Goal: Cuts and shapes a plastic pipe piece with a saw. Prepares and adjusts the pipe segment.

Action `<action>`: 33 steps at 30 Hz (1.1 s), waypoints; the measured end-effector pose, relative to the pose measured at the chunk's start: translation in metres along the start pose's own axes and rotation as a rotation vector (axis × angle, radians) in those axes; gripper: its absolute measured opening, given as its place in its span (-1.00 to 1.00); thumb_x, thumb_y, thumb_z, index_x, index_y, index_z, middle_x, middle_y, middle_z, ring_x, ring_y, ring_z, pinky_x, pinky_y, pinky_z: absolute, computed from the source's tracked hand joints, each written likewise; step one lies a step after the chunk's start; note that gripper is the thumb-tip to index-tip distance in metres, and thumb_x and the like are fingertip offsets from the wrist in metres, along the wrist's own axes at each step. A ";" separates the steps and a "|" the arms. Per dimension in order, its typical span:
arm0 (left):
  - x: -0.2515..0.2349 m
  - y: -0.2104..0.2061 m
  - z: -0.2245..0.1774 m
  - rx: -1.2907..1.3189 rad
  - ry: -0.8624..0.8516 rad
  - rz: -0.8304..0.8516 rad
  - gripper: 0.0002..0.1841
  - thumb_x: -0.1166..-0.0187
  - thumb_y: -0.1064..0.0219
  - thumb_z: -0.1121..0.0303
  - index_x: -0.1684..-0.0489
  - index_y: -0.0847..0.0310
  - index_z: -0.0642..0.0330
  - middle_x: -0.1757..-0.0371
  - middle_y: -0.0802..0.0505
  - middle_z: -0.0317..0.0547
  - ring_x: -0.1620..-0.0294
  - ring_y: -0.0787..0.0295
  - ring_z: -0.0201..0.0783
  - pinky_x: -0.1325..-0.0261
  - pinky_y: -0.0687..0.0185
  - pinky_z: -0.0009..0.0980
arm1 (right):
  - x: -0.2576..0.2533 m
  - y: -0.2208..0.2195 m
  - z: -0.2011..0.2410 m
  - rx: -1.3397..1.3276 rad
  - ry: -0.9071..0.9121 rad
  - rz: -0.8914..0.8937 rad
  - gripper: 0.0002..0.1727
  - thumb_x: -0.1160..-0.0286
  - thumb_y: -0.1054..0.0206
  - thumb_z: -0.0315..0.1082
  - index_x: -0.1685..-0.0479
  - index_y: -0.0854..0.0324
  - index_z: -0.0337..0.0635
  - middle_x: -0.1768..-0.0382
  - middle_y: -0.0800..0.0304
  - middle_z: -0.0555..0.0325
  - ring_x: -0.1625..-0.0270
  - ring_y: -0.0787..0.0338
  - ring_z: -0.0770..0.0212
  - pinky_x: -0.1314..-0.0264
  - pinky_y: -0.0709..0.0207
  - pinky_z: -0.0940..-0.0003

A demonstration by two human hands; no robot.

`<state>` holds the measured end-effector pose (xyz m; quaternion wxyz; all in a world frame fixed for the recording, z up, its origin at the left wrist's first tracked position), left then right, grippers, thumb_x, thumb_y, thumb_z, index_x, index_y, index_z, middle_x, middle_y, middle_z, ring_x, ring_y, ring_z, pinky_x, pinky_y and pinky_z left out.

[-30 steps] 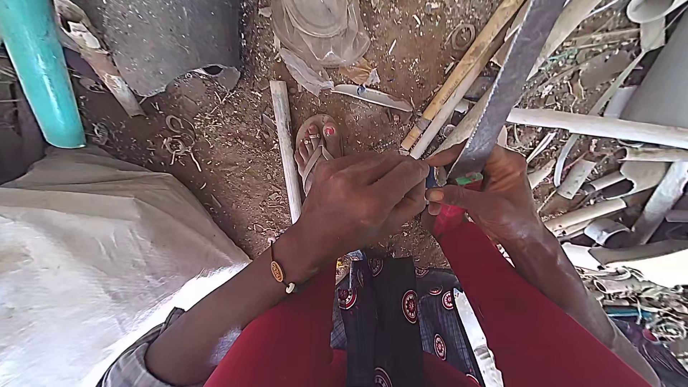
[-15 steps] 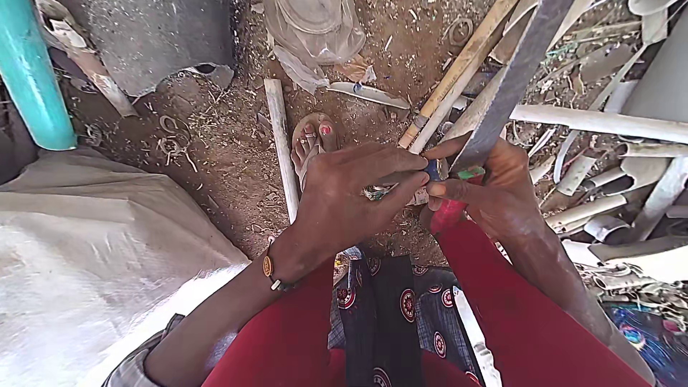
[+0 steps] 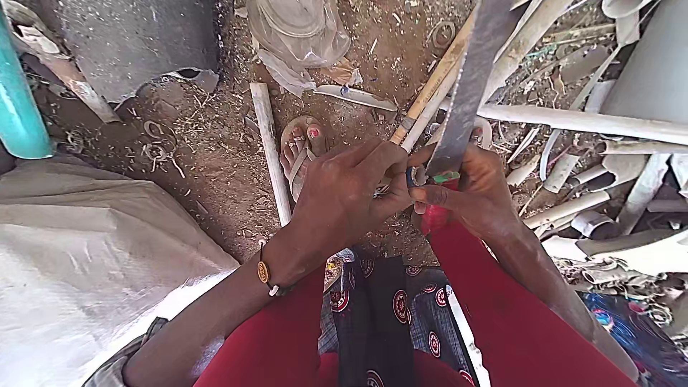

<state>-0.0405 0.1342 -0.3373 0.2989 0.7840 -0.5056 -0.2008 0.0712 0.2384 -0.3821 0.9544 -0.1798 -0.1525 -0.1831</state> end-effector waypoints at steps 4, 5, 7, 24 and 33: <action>0.002 -0.003 0.000 -0.034 -0.036 0.020 -0.85 -0.52 -0.37 0.30 0.17 -0.71 0.19 0.35 -0.75 -0.16 0.30 -0.65 -0.25 0.10 -0.47 -0.28 | -0.005 -0.005 -0.002 -0.024 -0.057 -0.002 -0.68 -0.35 -0.61 -0.31 -0.03 -0.66 -0.13 0.31 -0.81 0.22 0.54 -0.73 0.41 0.54 -0.72 0.54; 0.003 -0.003 0.000 -0.052 -0.050 0.013 -0.86 -0.52 -0.36 0.31 0.18 -0.70 0.18 0.35 -0.75 -0.15 0.30 -0.65 -0.24 0.07 -0.42 -0.23 | -0.006 -0.006 -0.001 -0.022 -0.066 -0.011 -0.71 -0.35 -0.60 -0.37 0.00 -0.67 -0.15 0.36 -0.81 0.21 0.58 -0.72 0.41 0.57 -0.71 0.55; 0.004 -0.003 0.000 -0.086 -0.065 0.013 -0.87 -0.54 -0.32 0.31 0.21 -0.68 0.17 0.35 -0.74 -0.13 0.27 -0.65 -0.19 0.03 -0.40 -0.16 | -0.007 -0.006 -0.002 0.001 -0.112 -0.034 -0.71 -0.30 -0.60 -0.43 0.04 -0.67 -0.17 0.43 -0.79 0.19 0.63 -0.72 0.39 0.61 -0.72 0.52; 0.002 -0.015 0.016 0.418 0.248 0.100 -0.88 -0.69 -0.29 0.35 0.00 -0.64 0.16 0.13 -0.79 -0.30 0.25 -0.77 -0.55 0.18 -0.79 -0.61 | 0.000 0.001 0.027 0.442 0.243 -0.079 -0.65 -0.06 -0.55 -0.43 0.08 -0.68 -0.14 0.23 -0.82 0.50 0.24 -0.74 0.70 0.20 -0.68 0.75; 0.007 0.000 0.021 0.595 0.179 -0.047 -0.86 -0.40 -0.57 0.51 0.15 -0.86 0.27 0.09 -0.96 -0.18 0.03 -0.92 -0.41 -0.10 -0.87 -0.48 | -0.001 0.003 0.022 0.454 0.196 -0.115 -0.61 -0.10 -0.57 -0.37 0.01 -0.63 -0.12 0.16 -0.82 0.50 0.17 -0.77 0.67 0.16 -0.71 0.72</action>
Point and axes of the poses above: each hand's wrist, its own x-axis away from the middle knuckle, its own y-axis out of the back of the hand, z = x × y, the point moved 8 cm from there along -x, towards the middle knuckle
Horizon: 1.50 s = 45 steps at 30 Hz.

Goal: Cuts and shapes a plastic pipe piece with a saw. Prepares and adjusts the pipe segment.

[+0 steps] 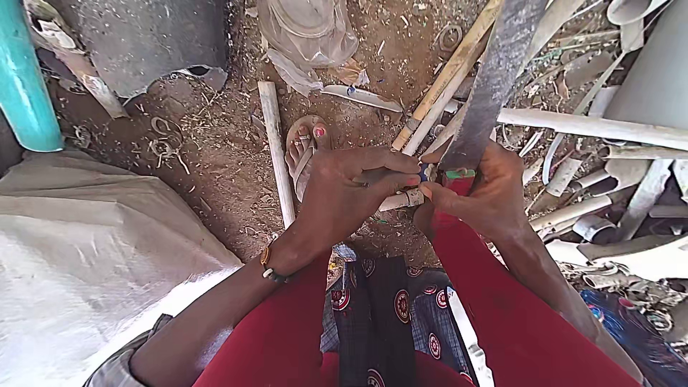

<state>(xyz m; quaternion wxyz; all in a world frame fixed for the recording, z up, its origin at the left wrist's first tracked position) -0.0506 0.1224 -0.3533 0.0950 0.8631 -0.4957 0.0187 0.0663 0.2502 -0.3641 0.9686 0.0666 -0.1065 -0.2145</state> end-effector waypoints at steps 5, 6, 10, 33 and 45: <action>0.002 -0.006 -0.005 -0.186 -0.078 0.053 -0.89 -0.57 -0.40 0.48 0.08 -0.79 0.26 0.05 -0.92 -0.19 0.01 -0.86 -0.47 -0.11 -0.80 -0.54 | -0.002 -0.004 -0.011 -0.118 -0.179 0.017 -0.64 -0.23 -0.68 -0.14 0.11 -0.64 0.00 0.44 -0.78 0.49 0.60 -0.67 0.57 0.62 -0.62 0.65; 0.003 -0.006 -0.004 -0.204 -0.073 0.054 -0.89 -0.60 -0.37 0.48 0.07 -0.77 0.25 0.07 -0.90 -0.20 0.04 -0.85 -0.48 -0.08 -0.79 -0.55 | -0.002 -0.006 -0.012 -0.154 -0.208 0.026 -0.69 -0.29 -0.65 -0.18 0.14 -0.64 -0.02 0.51 -0.77 0.44 0.67 -0.65 0.53 0.69 -0.60 0.62; 0.003 -0.007 -0.001 -0.098 0.028 0.033 -0.90 -0.69 -0.26 0.46 0.05 -0.68 0.22 0.06 -0.85 -0.21 0.16 -0.81 -0.49 0.07 -0.80 -0.54 | -0.008 -0.004 -0.001 -0.119 -0.117 0.023 -0.75 -0.29 -0.63 -0.29 0.17 -0.68 -0.06 0.48 -0.80 0.43 0.64 -0.69 0.53 0.68 -0.63 0.61; -0.001 -0.005 0.014 0.515 0.326 0.021 -0.77 -0.85 0.06 0.41 -0.20 -0.48 0.22 0.12 -0.80 -0.10 0.24 -0.86 -0.28 0.20 -0.89 -0.38 | -0.001 0.001 -0.005 -0.336 0.004 0.048 -0.63 -0.30 -0.57 -0.39 -0.11 -0.75 0.14 0.03 -0.86 0.42 0.41 -0.77 0.51 0.42 -0.74 0.56; -0.001 -0.006 0.020 0.233 0.296 -0.013 -0.74 -0.38 -0.58 0.53 -0.01 -0.80 0.21 0.09 -0.90 -0.21 0.26 -0.87 -0.40 0.26 -0.86 -0.53 | -0.004 -0.002 -0.011 -0.251 -0.078 0.057 -0.40 -0.26 -0.61 -0.27 -0.36 -0.53 0.00 -0.07 -0.78 0.36 0.25 -0.78 0.46 0.32 -0.76 0.54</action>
Point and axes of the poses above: each hand's wrist, its own x-axis away from the middle knuckle, its own y-axis out of the back of the hand, z = x × y, the point moved 8 cm from there along -x, towards the middle knuckle
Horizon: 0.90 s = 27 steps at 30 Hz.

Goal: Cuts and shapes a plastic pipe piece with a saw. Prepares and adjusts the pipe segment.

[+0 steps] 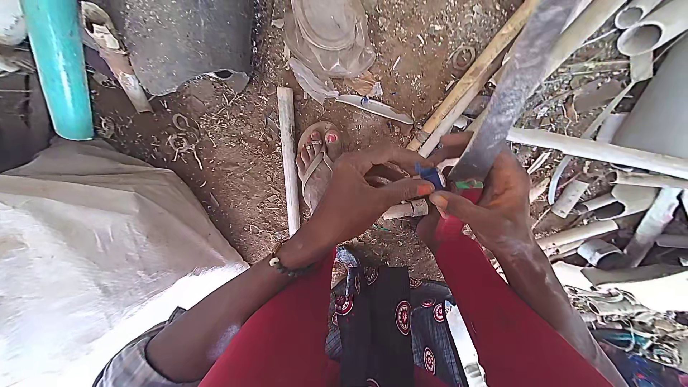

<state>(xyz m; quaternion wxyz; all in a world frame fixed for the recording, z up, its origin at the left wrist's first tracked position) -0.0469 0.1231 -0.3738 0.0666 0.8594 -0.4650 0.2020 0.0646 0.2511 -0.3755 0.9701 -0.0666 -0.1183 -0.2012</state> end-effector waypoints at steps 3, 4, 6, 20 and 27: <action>0.001 0.005 -0.013 -0.209 -0.242 -0.065 -0.85 -0.37 -0.57 0.53 0.16 -0.87 0.19 0.11 -0.84 -0.22 0.11 -0.81 -0.44 0.08 -0.82 -0.56 | 0.000 0.002 -0.013 -0.101 -0.205 -0.068 -0.48 -0.27 -0.65 -0.12 -0.18 -0.55 0.02 0.23 -0.73 0.32 0.56 -0.66 0.45 0.60 -0.66 0.56; 0.002 0.006 -0.016 -0.252 -0.277 -0.078 -0.85 -0.38 -0.56 0.53 0.15 -0.87 0.19 0.10 -0.84 -0.22 0.06 -0.80 -0.44 0.02 -0.81 -0.55 | 0.000 0.002 -0.016 -0.114 -0.256 -0.084 -0.56 -0.28 -0.62 -0.18 -0.10 -0.58 -0.01 0.36 -0.72 0.31 0.62 -0.64 0.45 0.65 -0.64 0.56; 0.002 0.005 -0.018 -0.295 -0.305 -0.079 -0.85 -0.44 -0.52 0.51 0.10 -0.84 0.21 0.04 -0.84 -0.21 0.01 -0.80 -0.43 -0.06 -0.80 -0.53 | 0.001 0.000 -0.020 -0.118 -0.310 -0.078 -0.67 -0.34 -0.57 -0.27 -0.04 -0.61 -0.04 0.48 -0.71 0.29 0.68 -0.64 0.44 0.66 -0.64 0.58; 0.002 0.001 -0.010 -0.309 -0.225 -0.039 -0.80 -0.73 -0.29 0.31 0.07 -0.76 0.24 0.27 -0.85 -0.29 0.40 -0.73 -0.58 0.36 -0.70 -0.65 | -0.001 -0.004 -0.005 0.071 -0.116 -0.033 -0.68 -0.21 -0.62 -0.31 0.08 -0.65 -0.05 0.44 -0.79 0.42 0.58 -0.72 0.52 0.60 -0.68 0.61; 0.006 0.004 -0.013 -0.134 -0.092 -0.116 -0.85 -0.78 -0.22 0.31 0.07 -0.69 0.13 0.35 -0.78 -0.35 0.54 -0.66 -0.54 0.56 -0.61 -0.64 | -0.013 -0.011 0.022 0.132 0.137 -0.002 -0.70 -0.19 -0.58 -0.40 0.10 -0.65 -0.11 0.30 -0.81 0.48 0.35 -0.75 0.63 0.34 -0.70 0.71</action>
Point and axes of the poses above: each hand's wrist, its own x-axis away from the middle knuckle, its own y-axis out of the back of the hand, z = x × y, the point moved 8 cm from there along -x, towards the middle knuckle
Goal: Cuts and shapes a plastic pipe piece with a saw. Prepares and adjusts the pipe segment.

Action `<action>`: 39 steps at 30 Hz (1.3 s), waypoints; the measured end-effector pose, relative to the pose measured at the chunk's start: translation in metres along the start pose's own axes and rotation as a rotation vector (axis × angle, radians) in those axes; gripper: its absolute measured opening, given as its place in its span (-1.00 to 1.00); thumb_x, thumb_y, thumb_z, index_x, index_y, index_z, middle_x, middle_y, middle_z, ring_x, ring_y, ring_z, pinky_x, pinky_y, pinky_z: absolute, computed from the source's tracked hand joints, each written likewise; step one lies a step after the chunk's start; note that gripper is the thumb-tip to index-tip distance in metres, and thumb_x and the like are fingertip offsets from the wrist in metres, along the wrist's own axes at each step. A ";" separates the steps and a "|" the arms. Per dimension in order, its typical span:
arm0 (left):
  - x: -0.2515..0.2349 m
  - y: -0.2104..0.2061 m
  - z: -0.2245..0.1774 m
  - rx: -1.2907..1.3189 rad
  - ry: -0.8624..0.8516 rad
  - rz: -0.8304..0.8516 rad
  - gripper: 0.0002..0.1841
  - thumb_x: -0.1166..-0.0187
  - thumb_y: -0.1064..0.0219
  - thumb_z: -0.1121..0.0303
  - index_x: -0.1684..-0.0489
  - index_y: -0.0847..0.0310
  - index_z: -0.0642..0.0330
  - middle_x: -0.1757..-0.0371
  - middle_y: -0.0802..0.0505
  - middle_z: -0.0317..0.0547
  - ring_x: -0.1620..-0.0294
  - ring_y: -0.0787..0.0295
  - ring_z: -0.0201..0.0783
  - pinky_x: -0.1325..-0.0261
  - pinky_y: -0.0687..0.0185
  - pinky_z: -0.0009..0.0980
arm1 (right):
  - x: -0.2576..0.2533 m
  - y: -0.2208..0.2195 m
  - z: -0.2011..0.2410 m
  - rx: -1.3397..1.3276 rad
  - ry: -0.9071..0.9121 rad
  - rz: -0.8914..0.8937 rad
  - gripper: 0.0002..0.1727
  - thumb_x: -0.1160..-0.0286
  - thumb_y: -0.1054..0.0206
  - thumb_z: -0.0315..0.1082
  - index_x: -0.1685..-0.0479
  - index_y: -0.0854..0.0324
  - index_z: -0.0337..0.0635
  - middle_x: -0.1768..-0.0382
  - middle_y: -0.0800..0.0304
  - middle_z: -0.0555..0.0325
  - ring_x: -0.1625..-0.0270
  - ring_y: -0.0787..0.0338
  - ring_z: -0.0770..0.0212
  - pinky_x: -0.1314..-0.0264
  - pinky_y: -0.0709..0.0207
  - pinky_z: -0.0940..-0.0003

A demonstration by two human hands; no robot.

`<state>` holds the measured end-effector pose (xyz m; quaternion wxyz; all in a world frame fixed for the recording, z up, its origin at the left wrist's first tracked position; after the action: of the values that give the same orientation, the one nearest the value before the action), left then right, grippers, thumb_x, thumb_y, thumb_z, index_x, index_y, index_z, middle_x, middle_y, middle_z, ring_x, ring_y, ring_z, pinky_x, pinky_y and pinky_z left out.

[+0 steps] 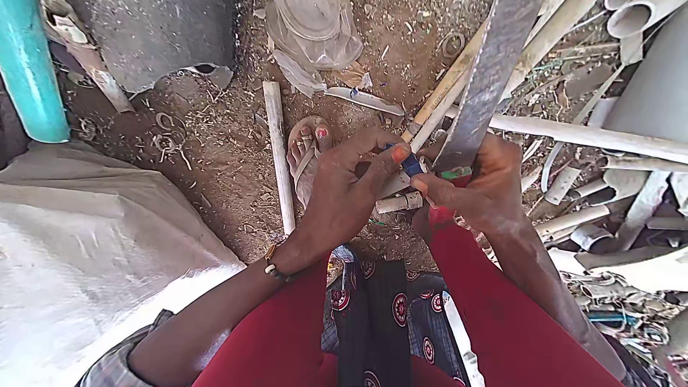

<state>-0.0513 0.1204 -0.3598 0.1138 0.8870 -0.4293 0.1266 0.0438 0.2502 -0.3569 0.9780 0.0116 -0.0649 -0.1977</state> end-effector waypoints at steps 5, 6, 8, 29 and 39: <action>-0.001 -0.004 0.019 0.251 0.208 0.020 -0.79 -0.80 -0.17 0.29 0.11 -0.73 0.13 0.30 -0.82 -0.23 0.43 -0.74 -0.43 0.42 -0.70 -0.54 | 0.002 -0.004 -0.013 -0.194 -0.100 0.009 -0.71 -0.21 -0.58 -0.45 0.11 -0.65 -0.06 0.43 -0.78 0.41 0.60 -0.67 0.55 0.61 -0.64 0.62; -0.001 -0.006 0.022 0.318 0.251 0.037 -0.78 -0.81 -0.16 0.30 0.12 -0.72 0.14 0.31 -0.83 -0.21 0.42 -0.75 -0.42 0.39 -0.72 -0.52 | 0.003 -0.005 -0.016 -0.232 -0.111 0.022 -0.72 -0.23 -0.58 -0.44 0.11 -0.65 -0.04 0.44 -0.78 0.40 0.61 -0.66 0.54 0.63 -0.64 0.61; 0.000 -0.012 0.024 0.408 0.321 0.097 -0.78 -0.83 -0.12 0.30 0.14 -0.67 0.14 0.33 -0.79 -0.19 0.45 -0.74 -0.41 0.44 -0.72 -0.52 | 0.006 -0.006 -0.019 -0.313 -0.139 0.032 -0.75 -0.28 -0.57 -0.44 0.12 -0.65 -0.04 0.46 -0.77 0.36 0.65 -0.64 0.52 0.67 -0.62 0.60; 0.014 -0.016 0.024 0.417 0.543 0.384 -0.56 -0.81 -0.04 0.30 -0.65 -0.30 -0.08 0.53 -0.59 -0.22 0.74 -0.47 -0.49 0.70 -0.49 -0.64 | 0.006 0.013 -0.042 0.171 -0.436 -0.097 -0.73 -0.88 -0.01 -0.12 -0.22 -0.46 -0.07 0.55 -0.56 0.31 0.66 -0.57 0.42 0.68 -0.52 0.54; 0.006 0.023 0.040 0.011 0.513 -0.013 -0.26 -0.66 -0.26 0.26 -0.86 0.01 -0.26 0.44 -0.71 -0.09 0.77 -0.58 -0.31 0.79 -0.54 -0.44 | 0.035 -0.015 -0.025 -0.238 -0.730 0.384 -0.59 -0.88 0.06 0.01 0.25 -0.56 0.02 0.71 -0.51 0.31 0.78 -0.48 0.52 0.76 -0.39 0.73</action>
<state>-0.0608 0.0901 -0.3934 0.2148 0.8293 -0.3798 0.3491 0.0735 0.2223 -0.3780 0.9045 -0.1844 -0.3844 -0.0092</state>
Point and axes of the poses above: each hand's wrist, its own x-axis away from the middle knuckle, its own y-axis out of the back of the hand, z = x × y, the point moved 8 cm from there along -x, towards the middle knuckle
